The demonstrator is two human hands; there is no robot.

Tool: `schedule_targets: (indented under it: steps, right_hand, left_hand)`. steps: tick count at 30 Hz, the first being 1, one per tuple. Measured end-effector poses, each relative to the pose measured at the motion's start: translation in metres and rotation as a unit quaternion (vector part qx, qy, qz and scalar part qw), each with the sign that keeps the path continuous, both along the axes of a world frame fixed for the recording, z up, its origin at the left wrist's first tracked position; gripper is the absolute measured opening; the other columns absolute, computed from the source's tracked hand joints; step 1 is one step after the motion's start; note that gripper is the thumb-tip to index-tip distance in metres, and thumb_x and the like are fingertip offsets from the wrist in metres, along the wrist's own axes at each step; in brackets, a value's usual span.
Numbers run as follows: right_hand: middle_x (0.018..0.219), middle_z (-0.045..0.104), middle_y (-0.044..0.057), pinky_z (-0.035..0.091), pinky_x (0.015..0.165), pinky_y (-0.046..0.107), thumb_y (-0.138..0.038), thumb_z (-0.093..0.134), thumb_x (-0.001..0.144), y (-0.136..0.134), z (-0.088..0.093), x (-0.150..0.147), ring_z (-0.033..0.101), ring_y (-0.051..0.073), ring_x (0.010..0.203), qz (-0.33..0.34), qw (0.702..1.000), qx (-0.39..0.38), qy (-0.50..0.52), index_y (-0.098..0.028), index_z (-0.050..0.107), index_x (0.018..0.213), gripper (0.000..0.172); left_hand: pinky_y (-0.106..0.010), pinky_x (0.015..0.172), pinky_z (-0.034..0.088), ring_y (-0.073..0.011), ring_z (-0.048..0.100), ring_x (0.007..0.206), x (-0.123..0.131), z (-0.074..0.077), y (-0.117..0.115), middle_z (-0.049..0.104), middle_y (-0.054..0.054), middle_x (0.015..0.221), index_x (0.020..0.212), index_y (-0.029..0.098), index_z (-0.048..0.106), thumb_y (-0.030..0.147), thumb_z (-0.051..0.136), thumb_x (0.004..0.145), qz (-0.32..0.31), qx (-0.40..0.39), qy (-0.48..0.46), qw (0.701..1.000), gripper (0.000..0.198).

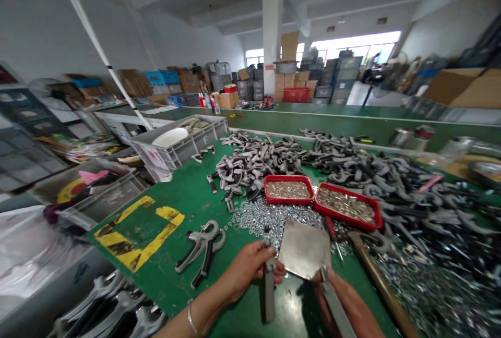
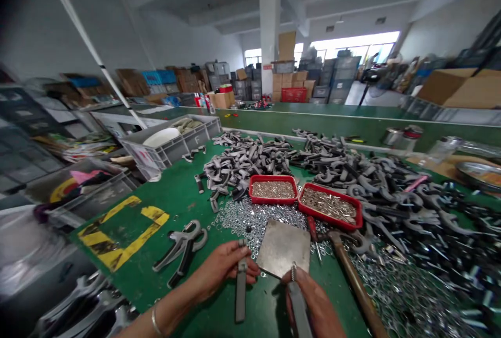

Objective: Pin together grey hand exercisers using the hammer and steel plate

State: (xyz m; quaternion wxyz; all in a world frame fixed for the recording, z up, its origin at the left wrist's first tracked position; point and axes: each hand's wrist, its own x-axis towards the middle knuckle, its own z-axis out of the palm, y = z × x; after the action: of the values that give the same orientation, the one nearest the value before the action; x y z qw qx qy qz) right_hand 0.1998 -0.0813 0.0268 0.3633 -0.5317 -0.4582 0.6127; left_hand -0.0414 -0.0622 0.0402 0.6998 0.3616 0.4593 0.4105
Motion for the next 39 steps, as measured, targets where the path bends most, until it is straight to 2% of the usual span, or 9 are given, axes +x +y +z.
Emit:
schedule_targets:
  steps: [3,5,8,14,18,23,29,34,39]
  right_hand:
    - [0.068,0.061,0.001,0.044,0.059,0.029,-0.064,0.05,0.089,0.007,0.0,-0.015,0.058,0.019,0.062,0.019,0.992,0.085,-0.095,-0.023,0.061,0.081,0.044]
    - [0.074,0.063,0.002,0.044,0.066,0.03,-0.059,0.048,0.092,0.01,-0.003,-0.02,0.061,0.021,0.069,0.054,0.97,0.156,-0.178,-0.023,0.057,0.083,0.038]
    - [0.078,0.066,0.004,0.043,0.069,0.03,-0.051,0.039,0.098,0.01,-0.005,-0.021,0.065,0.023,0.074,0.097,0.948,0.182,-0.242,-0.024,0.052,0.091,0.03]
    - [0.083,0.071,0.01,0.043,0.067,0.032,-0.047,0.03,0.099,0.007,-0.005,-0.016,0.07,0.03,0.08,0.137,0.923,0.173,-0.315,-0.023,0.048,0.101,0.03]
    - [0.082,0.071,0.011,0.043,0.064,0.032,-0.046,0.028,0.1,0.006,-0.004,-0.015,0.072,0.03,0.079,0.155,0.913,0.174,-0.335,-0.023,0.048,0.102,0.031]
    - [0.083,0.071,0.006,0.046,0.066,0.027,-0.045,0.031,0.101,0.0,-0.006,-0.011,0.071,0.023,0.077,0.102,0.942,0.199,-0.25,-0.025,0.049,0.097,0.028]
    - [0.079,0.069,0.001,0.046,0.066,0.025,-0.046,0.038,0.101,-0.015,-0.001,-0.015,0.068,0.019,0.072,0.095,0.951,0.207,-0.211,-0.025,0.053,0.097,0.027]
    - [0.084,0.072,0.004,0.047,0.069,0.028,-0.045,0.039,0.1,-0.016,0.013,-0.014,0.069,0.022,0.076,0.123,0.95,0.196,-0.209,-0.025,0.056,0.101,0.027]
    - [0.1,0.074,0.008,0.052,0.08,0.031,-0.041,0.043,0.097,-0.014,0.024,-0.012,0.069,0.024,0.096,0.163,0.957,0.185,-0.15,-0.024,0.062,0.107,0.028]
  left_hand:
    - [-0.024,0.042,0.05,-0.0201,0.068,0.05,0.027,-0.016,0.003,0.066,0.0,0.062,0.092,0.021,0.044,0.056,0.061,0.083,-0.014,0.013,0.076,0.997,0.04]
    - [-0.019,0.032,0.039,-0.0168,0.06,0.037,0.043,-0.023,0.002,0.058,0.006,0.053,0.092,0.023,0.041,0.056,0.057,0.084,0.015,0.018,0.122,0.992,0.038]
    - [-0.017,0.029,0.035,-0.0122,0.052,0.032,0.058,-0.023,0.001,0.053,0.009,0.054,0.095,0.023,0.041,0.054,0.052,0.086,0.051,0.014,0.149,0.987,0.034]
    - [-0.016,0.027,0.03,-0.0115,0.048,0.03,0.073,-0.019,-0.003,0.049,0.009,0.052,0.1,0.022,0.041,0.047,0.046,0.091,0.008,-0.02,0.162,0.987,0.026]
    - [-0.016,0.026,0.027,-0.0104,0.045,0.03,0.083,-0.02,-0.005,0.049,0.008,0.057,0.103,0.022,0.042,0.046,0.044,0.093,0.006,-0.03,0.198,0.98,0.026]
    - [-0.018,0.032,0.032,-0.0079,0.047,0.037,0.082,-0.013,-0.013,0.057,0.003,0.075,0.111,0.022,0.043,0.05,0.04,0.097,-0.011,0.053,0.203,0.978,0.032]
    - [-0.025,0.053,0.045,-0.0172,0.061,0.063,0.063,-0.006,-0.03,0.064,-0.004,0.079,0.112,0.022,0.052,0.053,0.039,0.097,-0.048,0.146,0.235,0.96,0.037]
    - [-0.031,0.069,0.047,-0.0259,0.066,0.088,0.055,-0.004,-0.03,0.069,-0.01,0.095,0.121,0.021,0.053,0.05,0.032,0.099,-0.09,0.189,0.325,0.922,0.041]
    - [-0.035,0.081,0.046,-0.0287,0.066,0.092,0.047,0.005,-0.028,0.071,-0.01,0.105,0.13,0.022,0.052,0.048,0.049,0.093,-0.201,0.238,0.379,0.872,0.046]
